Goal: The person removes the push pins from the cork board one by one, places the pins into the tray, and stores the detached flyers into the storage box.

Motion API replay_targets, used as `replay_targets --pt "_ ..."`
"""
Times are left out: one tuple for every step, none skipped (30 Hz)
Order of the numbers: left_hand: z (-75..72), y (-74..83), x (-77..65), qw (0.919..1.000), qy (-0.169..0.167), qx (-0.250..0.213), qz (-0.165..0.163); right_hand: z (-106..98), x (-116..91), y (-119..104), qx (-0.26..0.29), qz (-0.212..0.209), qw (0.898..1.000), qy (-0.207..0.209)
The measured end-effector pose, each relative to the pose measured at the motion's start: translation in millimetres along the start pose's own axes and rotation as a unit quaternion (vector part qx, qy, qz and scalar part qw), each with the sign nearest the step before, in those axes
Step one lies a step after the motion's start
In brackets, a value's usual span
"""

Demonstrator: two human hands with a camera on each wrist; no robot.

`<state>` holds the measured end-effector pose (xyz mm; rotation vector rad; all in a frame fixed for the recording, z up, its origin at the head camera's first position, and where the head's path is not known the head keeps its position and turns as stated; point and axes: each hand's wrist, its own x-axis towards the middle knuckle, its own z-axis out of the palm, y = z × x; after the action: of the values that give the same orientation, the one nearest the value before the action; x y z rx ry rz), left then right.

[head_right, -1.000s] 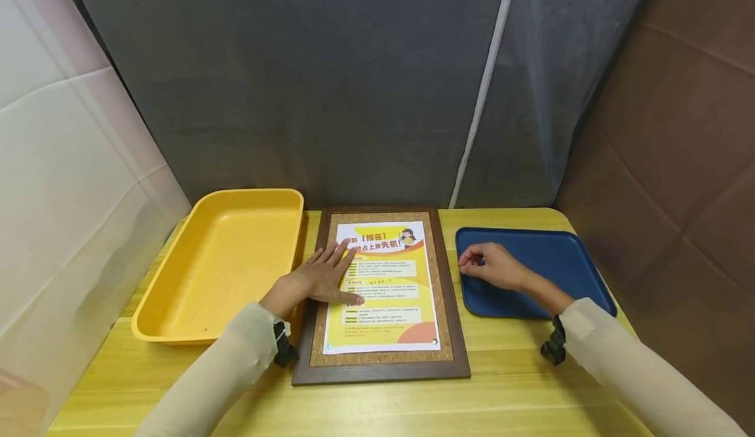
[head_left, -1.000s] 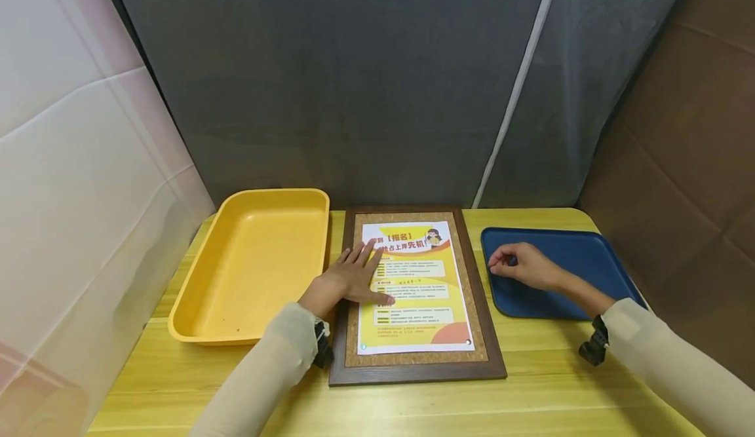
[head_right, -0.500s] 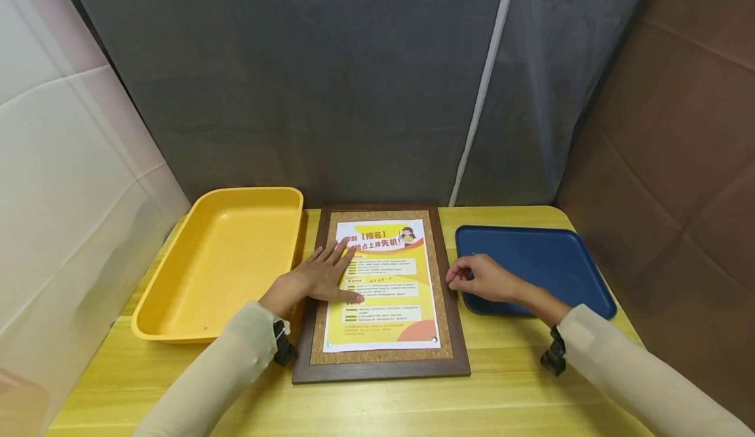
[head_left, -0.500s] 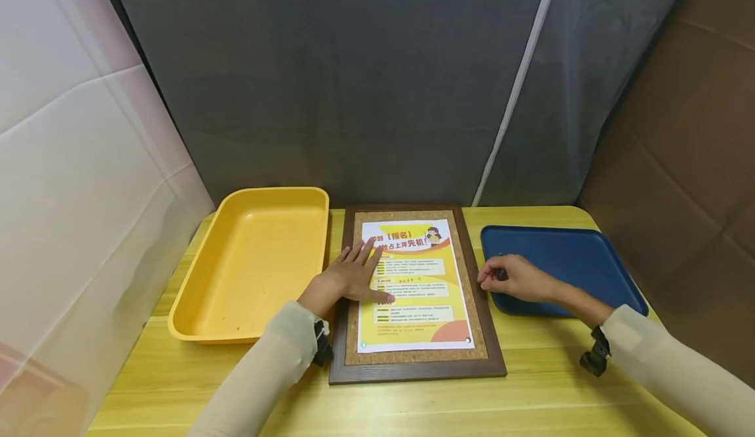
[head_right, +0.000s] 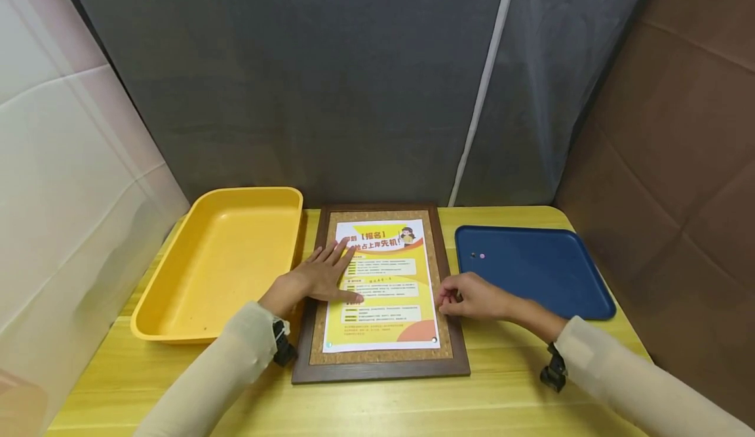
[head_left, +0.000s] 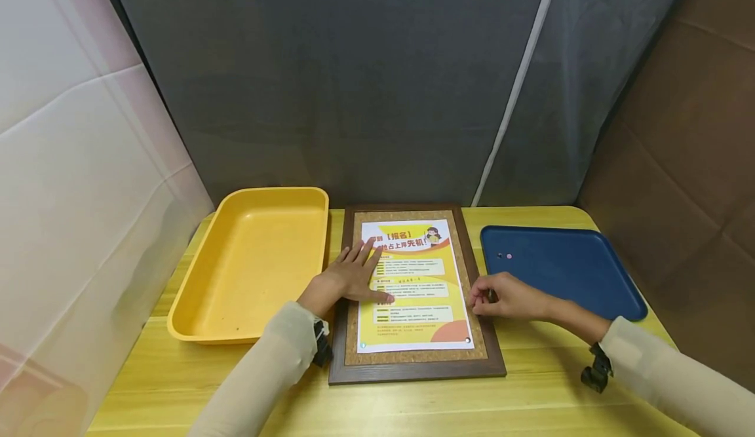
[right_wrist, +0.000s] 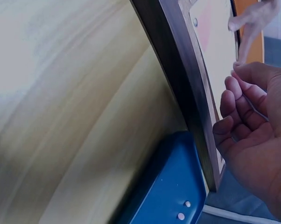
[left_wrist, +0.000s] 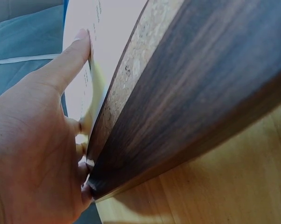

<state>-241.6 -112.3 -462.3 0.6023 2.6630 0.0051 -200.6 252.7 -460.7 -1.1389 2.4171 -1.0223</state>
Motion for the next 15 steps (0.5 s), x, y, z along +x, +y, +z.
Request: replay_targets --pt "-0.2 0.1 -0.3 1.0000 0.000 -0.001 0.000 1.5 -0.5 -0.9 -0.001 -0.005 1.000 -0.002" --pt "-0.3 0.1 -0.4 1.0000 -0.001 -0.001 0.000 2.9 -1.0 -1.6 -0.002 -0.008 1.000 -0.004" --pt "-0.3 0.0 -0.4 1.0000 -0.001 -0.001 0.000 4.5 -1.7 -2.4 -0.001 -0.014 1.000 -0.005" --pt "-0.4 0.0 -0.7 1.0000 -0.003 -0.002 -0.001 6.2 -2.4 -3.0 0.000 -0.019 1.000 -0.006" --pt "-0.4 0.0 -0.8 1.0000 -0.003 -0.003 0.000 7.8 -3.0 -3.4 0.001 -0.025 1.000 -0.007" --pt "-0.2 0.0 -0.5 1.0000 -0.004 -0.003 0.000 9.4 -3.8 -3.8 0.002 -0.031 0.999 -0.008" --pt "0.0 -0.2 -0.4 1.0000 -0.003 -0.004 0.000 11.0 -4.4 -4.1 0.003 -0.036 0.999 -0.009" --pt "0.2 -0.3 -0.1 1.0000 -0.004 -0.004 0.000 12.4 -4.9 -4.1 0.004 -0.040 0.999 -0.011" --pt "0.4 -0.4 0.3 1.0000 -0.005 -0.003 -0.001 13.6 -5.4 -4.3 0.005 -0.043 0.999 -0.013" --pt "0.6 -0.4 0.4 1.0000 -0.006 -0.003 -0.001 14.7 -5.7 -4.2 0.004 -0.045 0.999 -0.015" --pt "0.8 -0.5 0.8 1.0000 -0.005 -0.002 -0.001 15.8 -5.8 -4.3 0.004 -0.046 0.999 -0.017" --pt "0.8 -0.5 0.8 1.0000 -0.004 -0.001 -0.001 16.7 -5.9 -4.5 0.003 -0.046 0.999 -0.020" --pt "0.7 -0.4 0.7 1.0000 -0.003 0.000 0.000 17.5 -6.1 -4.3 0.003 -0.046 0.999 -0.022" --pt "0.6 -0.4 0.7 1.0000 -0.003 0.001 0.000 18.4 -6.3 -4.1 0.002 -0.046 0.999 -0.024" --pt "0.5 -0.3 0.5 1.0000 -0.003 0.001 0.001 19.0 -6.4 -4.4 0.002 -0.046 0.999 -0.027"
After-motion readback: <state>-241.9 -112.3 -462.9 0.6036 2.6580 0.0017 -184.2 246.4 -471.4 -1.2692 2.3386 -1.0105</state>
